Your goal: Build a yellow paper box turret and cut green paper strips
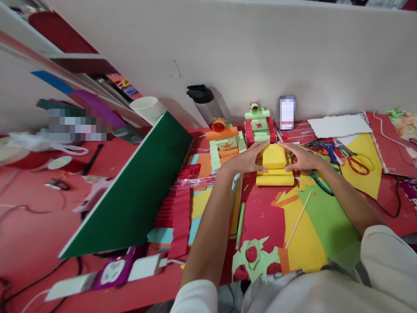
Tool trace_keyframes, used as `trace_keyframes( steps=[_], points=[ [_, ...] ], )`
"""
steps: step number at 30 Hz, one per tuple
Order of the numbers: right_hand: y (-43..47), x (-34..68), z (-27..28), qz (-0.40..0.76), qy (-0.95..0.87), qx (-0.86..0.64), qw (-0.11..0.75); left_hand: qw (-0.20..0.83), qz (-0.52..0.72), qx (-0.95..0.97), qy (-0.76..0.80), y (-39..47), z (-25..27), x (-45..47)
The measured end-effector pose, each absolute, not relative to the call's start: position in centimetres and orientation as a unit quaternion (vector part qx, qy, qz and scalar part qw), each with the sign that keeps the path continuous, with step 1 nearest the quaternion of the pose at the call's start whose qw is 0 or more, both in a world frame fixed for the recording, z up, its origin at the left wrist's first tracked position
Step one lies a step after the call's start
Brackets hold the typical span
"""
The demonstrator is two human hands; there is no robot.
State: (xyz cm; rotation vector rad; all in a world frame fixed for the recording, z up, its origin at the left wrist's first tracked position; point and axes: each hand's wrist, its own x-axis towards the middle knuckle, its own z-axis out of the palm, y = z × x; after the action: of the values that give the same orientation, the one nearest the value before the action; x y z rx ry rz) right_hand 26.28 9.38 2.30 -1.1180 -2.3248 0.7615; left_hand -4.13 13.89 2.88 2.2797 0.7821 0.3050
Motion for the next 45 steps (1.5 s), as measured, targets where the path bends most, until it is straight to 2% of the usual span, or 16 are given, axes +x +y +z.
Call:
trace_keyframes(
  steps=[5, 7, 12, 15, 19, 24, 29, 33, 40, 45],
  points=[
    [9.0, 25.4, 5.6, 0.271, -0.811, -0.415, 0.313, 0.35, 0.144, 0.864, 0.331, 13.3, 4.5, -5.2],
    [9.1, 23.8, 6.6, 0.241, -0.811, -0.433, 0.31, 0.33, 0.169, 0.858, 0.355, 13.1, 5.3, -5.8],
    [10.0, 18.9, 6.3, 0.115, -0.87, -0.441, 0.185, 0.277, 0.067, 0.86, 0.422, 13.1, 6.7, -6.0],
    [10.2, 17.5, 5.3, 0.072, -0.881, -0.455, 0.107, 0.295, -0.035, 0.856, 0.424, 13.0, 6.7, -5.4],
    [10.0, 17.4, 4.8, 0.027, -0.876, -0.478, 0.064, 0.342, -0.142, 0.817, 0.442, 12.6, 6.7, -4.4],
    [9.7, 17.3, 5.2, 0.01, -0.865, -0.5, 0.033, 0.434, -0.147, 0.763, 0.456, 12.1, 6.8, -3.9],
    [9.6, 17.1, 5.2, -0.004, -0.866, -0.499, 0.017, 0.465, -0.138, 0.747, 0.454, 12.3, 6.2, -4.0],
    [10.2, 17.3, 4.8, 0.028, -0.87, -0.49, 0.053, 0.472, -0.135, 0.747, 0.448, 12.6, 6.0, -4.0],
    [10.5, 20.9, 5.7, 0.166, -0.813, -0.506, 0.233, 0.461, -0.083, 0.741, 0.48, 13.0, 5.7, -5.0],
    [7.5, 24.3, 4.0, 0.236, -0.76, -0.563, 0.224, 0.47, 0.008, 0.744, 0.474, 13.7, 4.1, -4.5]
  ],
)
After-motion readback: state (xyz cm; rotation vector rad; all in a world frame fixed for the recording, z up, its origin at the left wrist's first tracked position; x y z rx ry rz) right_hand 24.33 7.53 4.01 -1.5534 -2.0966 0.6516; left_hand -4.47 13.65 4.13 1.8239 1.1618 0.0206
